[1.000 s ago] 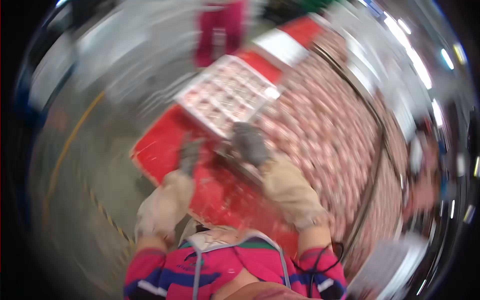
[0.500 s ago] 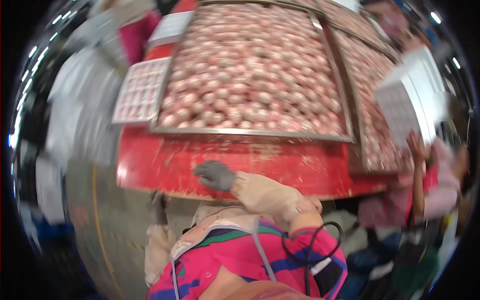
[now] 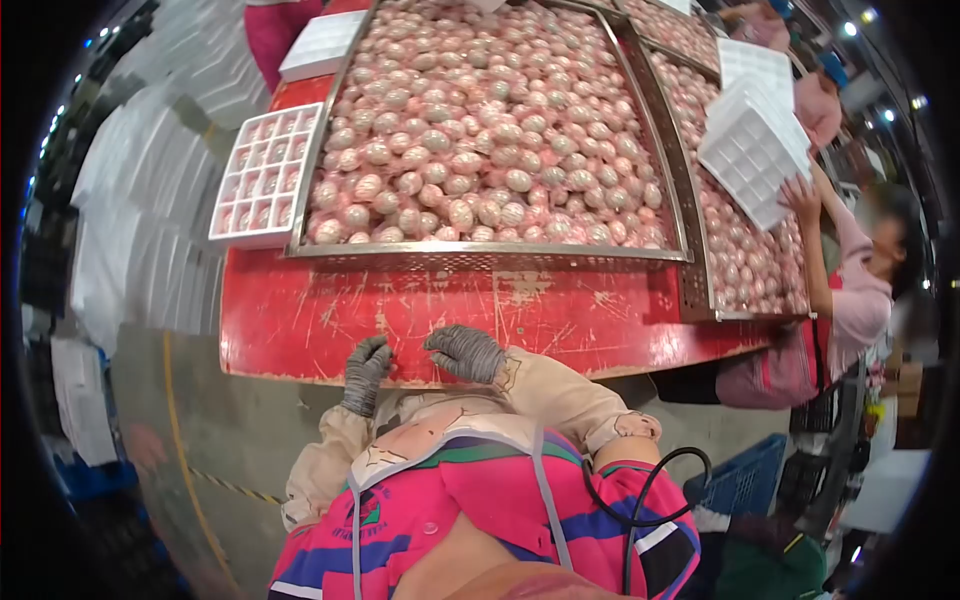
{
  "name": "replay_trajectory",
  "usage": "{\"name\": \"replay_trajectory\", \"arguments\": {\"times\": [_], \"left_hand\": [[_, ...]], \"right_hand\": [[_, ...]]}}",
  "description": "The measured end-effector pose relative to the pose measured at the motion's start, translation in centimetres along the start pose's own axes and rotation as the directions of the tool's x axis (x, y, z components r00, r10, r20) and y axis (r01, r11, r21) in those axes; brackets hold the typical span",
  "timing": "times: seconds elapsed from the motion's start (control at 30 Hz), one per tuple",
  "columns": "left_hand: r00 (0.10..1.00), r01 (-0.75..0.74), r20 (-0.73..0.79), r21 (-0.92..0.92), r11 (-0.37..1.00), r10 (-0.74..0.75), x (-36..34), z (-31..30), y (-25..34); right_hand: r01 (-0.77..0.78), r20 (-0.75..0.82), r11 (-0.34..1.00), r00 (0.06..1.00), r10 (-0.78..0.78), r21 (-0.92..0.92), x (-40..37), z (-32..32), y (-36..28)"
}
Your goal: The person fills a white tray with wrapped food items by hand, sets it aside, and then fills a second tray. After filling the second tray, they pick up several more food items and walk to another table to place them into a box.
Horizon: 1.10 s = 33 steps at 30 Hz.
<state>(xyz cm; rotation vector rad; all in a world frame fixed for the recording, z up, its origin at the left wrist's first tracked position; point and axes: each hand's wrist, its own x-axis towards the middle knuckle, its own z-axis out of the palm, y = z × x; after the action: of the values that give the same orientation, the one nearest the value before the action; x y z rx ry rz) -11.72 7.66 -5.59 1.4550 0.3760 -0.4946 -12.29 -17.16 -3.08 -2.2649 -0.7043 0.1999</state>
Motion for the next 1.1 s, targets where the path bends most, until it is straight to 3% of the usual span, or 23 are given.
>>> {"name": "replay_trajectory", "arguments": {"times": [0.07, 0.13, 0.23, 0.37, 0.4, 0.47, 0.5, 0.53, 0.57, 0.63, 0.67, 0.7, 0.77, 0.83, 0.87, 0.93, 1.0, 1.03, 1.1], "left_hand": [[0.996, 0.002, 0.086, 0.002, 1.0, -0.002, 1.9, 0.9, 0.0], [0.986, -0.115, 0.138, 0.156, 0.981, 0.094, 3.5, 3.0, 0.1], [0.977, -0.168, 0.166, 0.215, 0.962, 0.133, 3.7, 7.6, 3.4], [0.967, -0.2, 0.201, 0.206, 0.958, 0.158, 4.7, 14.0, 4.9], [0.955, -0.271, 0.192, 0.238, 0.933, 0.228, 5.1, 15.7, 4.6], [0.938, -0.341, 0.152, 0.26, 0.903, 0.31, 6.1, 19.7, 5.6], [0.907, -0.421, 0.181, 0.395, 0.816, 0.38, 7.0, 21.5, 7.4], [0.877, -0.476, 0.221, 0.527, 0.704, 0.427, 7.7, 23.1, 9.6], [0.871, -0.47, 0.181, 0.577, 0.668, 0.457, 9.7, 24.8, 12.3], [0.868, -0.438, 0.135, 0.663, 0.607, 0.478, 13.4, 29.5, 21.6], [0.842, -0.483, 0.071, 0.539, 0.69, 0.534, 17.8, 30.6, 23.3], [0.82, -0.511, 0.08, 0.547, 0.663, 0.567, 24.5, 30.0, 24.6], [0.878, -0.406, -0.06, 0.429, 0.807, 0.475, 29.2, 33.3, 30.7], [0.839, -0.408, -0.144, 0.472, 0.782, 0.525, 39.6, 33.4, 33.4], [0.825, -0.367, -0.153, 0.587, 0.722, 0.544, 44.0, 33.7, 35.6], [0.807, -0.327, -0.154, 0.687, 0.649, 0.57, 50.3, 35.3, 38.1], [0.752, -0.259, -0.314, 0.667, 0.698, 0.579, 53.9, 38.0, 40.6], [0.754, -0.26, -0.317, 0.66, 0.705, 0.575, 55.7, 39.1, 40.9], [0.601, -0.588, -0.456, 0.305, 0.749, 0.657, 59.4, 40.6, 39.5]], "right_hand": [[-0.073, -0.007, 0.997, 0.997, 0.073, -0.005, -0.7, -1.4, -0.8], [-0.119, 0.012, 0.993, 0.993, 0.119, -0.017, -2.2, -3.1, -0.1], [-0.168, -0.026, 0.985, 0.985, 0.169, 0.045, -4.6, -5.6, 2.4], [-0.14, -0.285, 0.989, 0.947, 0.149, 0.053, -8.3, -11.9, 7.2], [-0.136, -0.373, 0.99, 0.917, 0.14, 0.036, -9.5, -14.0, 8.1], [-0.122, -0.398, 0.988, 0.905, 0.151, 0.098, -11.4, -19.1, 10.0], [-0.118, -0.432, 0.979, 0.884, 0.179, 0.164, -12.1, -21.3, 11.6], [-0.139, -0.449, 0.989, 0.881, 0.148, 0.053, -13.3, -22.9, 13.9], [-0.124, -0.431, 0.99, 0.891, 0.14, 0.064, -14.3, -24.6, 15.7], [-0.261, -0.55, 0.953, 0.824, 0.139, -0.151, -15.4, -27.5, 18.6], [-0.244, -0.533, 0.958, 0.836, 0.129, -0.151, -16.0, -28.7, 19.5], [-0.318, -0.46, 0.939, 0.859, 0.225, -0.135, -16.5, -30.0, 20.3], [-0.392, -0.346, 0.9, 0.885, 0.312, -0.191, -17.1, -30.7, 22.4], [-0.403, -0.295, 0.841, 0.905, 0.308, -0.36, -17.7, -29.6, 24.1], [-0.411, -0.281, 0.785, 0.908, 0.31, -0.463, -18.0, -28.8, 24.4], [-0.314, -0.295, 0.848, 0.935, 0.197, -0.427, -19.0, -27.5, 26.8], [-0.344, -0.415, 0.806, 0.9, 0.135, -0.481, -18.0, -27.9, 26.4], [-0.386, -0.473, 0.809, 0.868, 0.154, -0.444, -17.8, -27.5, 26.4], [-0.442, -0.515, 0.807, 0.832, 0.206, -0.39, -18.1, -27.3, 26.1]]}}
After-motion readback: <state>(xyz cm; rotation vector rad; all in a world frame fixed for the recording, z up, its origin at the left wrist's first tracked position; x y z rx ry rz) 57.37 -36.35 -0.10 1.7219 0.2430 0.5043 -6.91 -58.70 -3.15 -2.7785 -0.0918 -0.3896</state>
